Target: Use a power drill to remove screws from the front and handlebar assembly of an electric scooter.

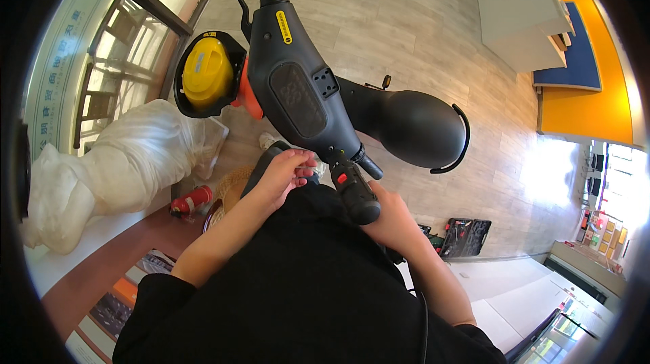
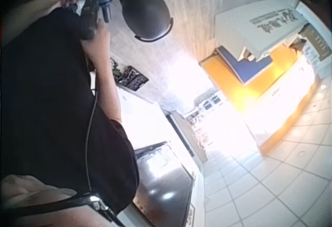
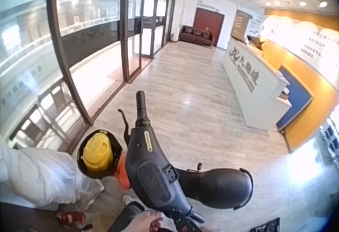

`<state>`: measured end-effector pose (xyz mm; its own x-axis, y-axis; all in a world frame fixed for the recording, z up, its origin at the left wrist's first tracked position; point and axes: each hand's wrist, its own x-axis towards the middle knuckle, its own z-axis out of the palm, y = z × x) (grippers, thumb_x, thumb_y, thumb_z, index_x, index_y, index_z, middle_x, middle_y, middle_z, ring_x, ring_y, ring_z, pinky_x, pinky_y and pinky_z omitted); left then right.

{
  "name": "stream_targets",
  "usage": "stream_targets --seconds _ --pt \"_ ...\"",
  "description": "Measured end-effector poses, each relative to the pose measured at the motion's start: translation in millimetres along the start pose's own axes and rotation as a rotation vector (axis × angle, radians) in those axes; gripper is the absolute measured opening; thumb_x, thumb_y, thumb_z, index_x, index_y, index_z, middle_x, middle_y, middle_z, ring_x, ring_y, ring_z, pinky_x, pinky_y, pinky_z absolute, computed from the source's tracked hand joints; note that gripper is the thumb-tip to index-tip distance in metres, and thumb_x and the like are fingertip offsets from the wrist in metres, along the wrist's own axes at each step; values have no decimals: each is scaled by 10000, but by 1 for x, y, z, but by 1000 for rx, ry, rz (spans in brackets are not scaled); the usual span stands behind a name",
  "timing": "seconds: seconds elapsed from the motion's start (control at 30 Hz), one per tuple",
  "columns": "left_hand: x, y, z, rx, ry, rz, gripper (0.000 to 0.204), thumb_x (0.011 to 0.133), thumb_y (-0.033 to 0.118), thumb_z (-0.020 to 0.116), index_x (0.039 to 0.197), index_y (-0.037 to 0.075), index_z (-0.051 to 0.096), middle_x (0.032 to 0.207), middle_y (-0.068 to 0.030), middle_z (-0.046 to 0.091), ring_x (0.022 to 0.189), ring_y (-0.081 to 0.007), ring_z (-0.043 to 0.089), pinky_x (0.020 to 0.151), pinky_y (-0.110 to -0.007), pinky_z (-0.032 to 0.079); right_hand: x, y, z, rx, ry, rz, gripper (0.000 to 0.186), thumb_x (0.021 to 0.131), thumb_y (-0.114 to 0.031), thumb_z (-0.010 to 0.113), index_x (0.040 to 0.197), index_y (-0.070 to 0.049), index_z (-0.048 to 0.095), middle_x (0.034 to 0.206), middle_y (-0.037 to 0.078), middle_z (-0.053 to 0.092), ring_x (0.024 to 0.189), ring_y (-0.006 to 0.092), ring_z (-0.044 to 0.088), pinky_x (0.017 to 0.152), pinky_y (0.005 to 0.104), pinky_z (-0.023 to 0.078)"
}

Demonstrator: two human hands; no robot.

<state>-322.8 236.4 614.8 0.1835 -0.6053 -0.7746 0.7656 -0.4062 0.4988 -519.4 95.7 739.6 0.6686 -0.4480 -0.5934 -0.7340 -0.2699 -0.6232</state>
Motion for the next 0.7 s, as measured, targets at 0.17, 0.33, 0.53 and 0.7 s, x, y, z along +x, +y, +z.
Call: stream_targets --seconds 0.17,0.33,0.53,0.7 --pt "0 -1 2 8 8 7 258 956 295 634 1137 112 627 1007 8 643 874 -84 579 779 -269 449 -1 1 0 1 12 2 405 769 -92 714 1150 -6 610 923 195 711 867 324 706 809 385 523" --pt "4 -4 7 0 9 19 194 955 268 627 1074 116 649 979 9 652 868 -84 591 766 -264 456 -2 2 1 21 4 -25 412 766 -91 718 1153 -8 607 899 180 702 813 300 683 800 375 520" --pt "14 -9 10 11 65 29 196 909 272 655 993 96 640 917 -1 662 851 -114 594 736 -282 461 -4 5 5 19 44 -51 378 764 -94 721 1113 -4 609 873 167 695 787 283 672 781 370 519" --pt "11 -10 12 -7 65 35 198 909 270 651 1007 99 643 941 -6 661 864 -118 594 740 -284 461 -5 4 4 64 44 -63 365 750 -90 737 1078 4 609 848 162 687 764 274 663 759 366 519"
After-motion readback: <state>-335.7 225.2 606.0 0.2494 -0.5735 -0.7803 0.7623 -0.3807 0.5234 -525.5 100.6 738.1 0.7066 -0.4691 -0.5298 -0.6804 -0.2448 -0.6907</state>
